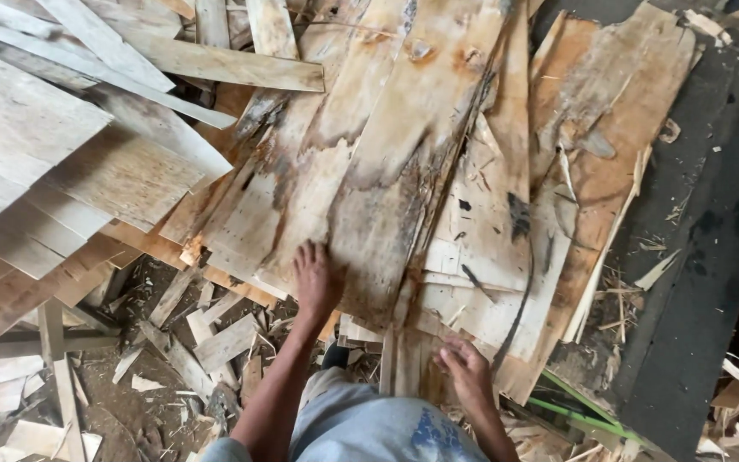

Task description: The person picks up wooden planks and scraps from a pile on the floor, moves them around, and places them onto a conveyor belt. They handle the wood by hand, lifting and positioning various pieces into the machine.

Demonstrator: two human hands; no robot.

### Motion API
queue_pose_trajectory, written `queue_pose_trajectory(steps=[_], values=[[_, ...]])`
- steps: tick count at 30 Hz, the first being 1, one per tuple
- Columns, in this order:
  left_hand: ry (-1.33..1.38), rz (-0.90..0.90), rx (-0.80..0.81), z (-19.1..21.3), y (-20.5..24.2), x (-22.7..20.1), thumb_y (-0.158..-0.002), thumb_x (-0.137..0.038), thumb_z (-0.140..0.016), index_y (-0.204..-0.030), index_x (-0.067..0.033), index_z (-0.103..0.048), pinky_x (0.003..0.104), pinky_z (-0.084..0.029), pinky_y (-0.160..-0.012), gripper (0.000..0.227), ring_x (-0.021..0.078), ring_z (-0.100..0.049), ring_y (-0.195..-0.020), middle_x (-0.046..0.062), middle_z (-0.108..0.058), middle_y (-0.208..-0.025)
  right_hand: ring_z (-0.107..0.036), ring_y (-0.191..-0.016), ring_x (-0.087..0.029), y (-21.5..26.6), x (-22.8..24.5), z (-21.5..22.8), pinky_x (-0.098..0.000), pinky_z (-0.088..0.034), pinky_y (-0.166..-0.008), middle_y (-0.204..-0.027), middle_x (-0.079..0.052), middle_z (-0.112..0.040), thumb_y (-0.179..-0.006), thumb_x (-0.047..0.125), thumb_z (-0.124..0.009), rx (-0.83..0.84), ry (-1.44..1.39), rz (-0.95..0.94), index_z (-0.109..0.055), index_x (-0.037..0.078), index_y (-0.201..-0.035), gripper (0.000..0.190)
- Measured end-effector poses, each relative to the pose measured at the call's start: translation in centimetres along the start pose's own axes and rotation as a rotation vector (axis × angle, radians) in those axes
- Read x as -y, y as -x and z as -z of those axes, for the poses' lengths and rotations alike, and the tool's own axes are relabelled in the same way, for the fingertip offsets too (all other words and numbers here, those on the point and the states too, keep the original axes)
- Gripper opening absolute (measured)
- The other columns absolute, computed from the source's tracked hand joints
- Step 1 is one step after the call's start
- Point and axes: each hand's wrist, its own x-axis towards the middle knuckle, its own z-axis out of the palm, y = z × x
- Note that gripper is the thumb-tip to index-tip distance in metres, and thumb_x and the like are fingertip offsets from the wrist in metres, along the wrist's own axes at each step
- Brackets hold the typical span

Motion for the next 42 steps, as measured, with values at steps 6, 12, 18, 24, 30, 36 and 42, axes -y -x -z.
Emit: queue_pose_trajectory(steps=[6,12,18,24,30,36,42], values=[[0.082,-0.131,-0.049,-1.5,-4.8,-0.5,-0.092,-0.032,-0.072,-0.159,0.0039,-0.023,0.061,-0.010,-0.124,0.090,0.0470,-0.012,-0.153,0.029,-0.017,-0.166,-0.074,-0.097,-0.022,-1.6,2.5,-5.5,-0.0347,-0.066,-0.083,-0.111,-0.015,-0.075,-0.093,0.006,-0.067,0.151,-0.003,0.045,-0.066,-0.002,-0.128,0.036],[0.116,-0.166,-0.134,-3.3,-12.3,-2.6,-0.089,-0.040,-0.074,-0.155,0.0056,-0.030,0.062,-0.014,-0.124,0.092,0.0497,-0.017,-0.153,0.028,-0.026,-0.164,-0.073,-0.096,-0.021,-2.6,1.7,-7.6,-0.0342,-0.064,-0.085,-0.109,-0.010,-0.076,-0.091,0.006,-0.070,0.127,0.023,-0.047,-0.069,0.001,-0.125,0.034],[0.131,-0.088,-0.146,-4.5,-16.4,-4.8,-0.080,-0.046,-0.080,-0.150,0.0057,-0.034,0.065,-0.014,-0.122,0.098,0.0489,-0.020,-0.150,0.025,-0.031,-0.161,-0.073,-0.092,-0.020,-4.6,3.5,-9.9,-0.0343,-0.063,-0.083,-0.103,-0.010,-0.077,-0.091,0.006,-0.070,0.123,0.000,-0.102,-0.070,0.003,-0.122,0.031],[0.223,0.001,-0.258,-4.8,-19.3,-4.7,-0.081,-0.031,-0.080,-0.125,0.0012,-0.057,0.063,-0.025,-0.121,0.060,0.0448,-0.036,-0.143,0.023,-0.046,-0.150,-0.074,-0.086,-0.021,-6.2,3.8,-10.8,-0.0356,-0.064,-0.080,-0.100,-0.013,-0.077,-0.094,0.007,-0.070,0.165,-0.131,-0.163,-0.070,-0.001,-0.121,0.029],[0.545,0.003,-0.139,0.1,-21.6,-4.7,-0.082,-0.021,-0.083,-0.104,-0.0021,-0.070,0.048,-0.049,-0.082,0.032,0.0318,-0.064,-0.093,0.017,-0.070,-0.103,-0.075,-0.084,-0.021,-7.5,5.8,-10.2,-0.0382,-0.065,-0.076,-0.104,-0.013,-0.079,-0.090,0.011,-0.071,0.149,-0.053,-0.115,-0.068,0.004,-0.125,0.036],[0.962,-0.056,0.280,-1.9,-25.9,-4.0,-0.082,-0.003,-0.076,-0.098,0.0079,-0.076,0.031,-0.049,-0.049,0.020,0.0181,-0.064,-0.057,0.014,-0.072,-0.073,-0.074,-0.101,-0.019,-8.4,12.0,-10.2,-0.0425,-0.061,-0.092,-0.118,-0.008,-0.077,-0.092,0.025,-0.070,0.003,0.263,0.062,-0.067,0.011,-0.130,0.041],[1.337,-0.019,0.351,-1.5,-23.0,-9.9,-0.096,-0.002,-0.051,-0.116,0.0061,-0.072,0.029,-0.056,-0.051,0.031,0.0149,-0.068,-0.058,0.018,-0.077,-0.088,-0.068,-0.117,-0.024,-9.3,18.7,-11.8,-0.0534,-0.057,-0.103,-0.144,-0.007,-0.055,-0.088,0.049,-0.068,-0.042,0.408,0.186,-0.047,0.019,-0.149,0.071]])
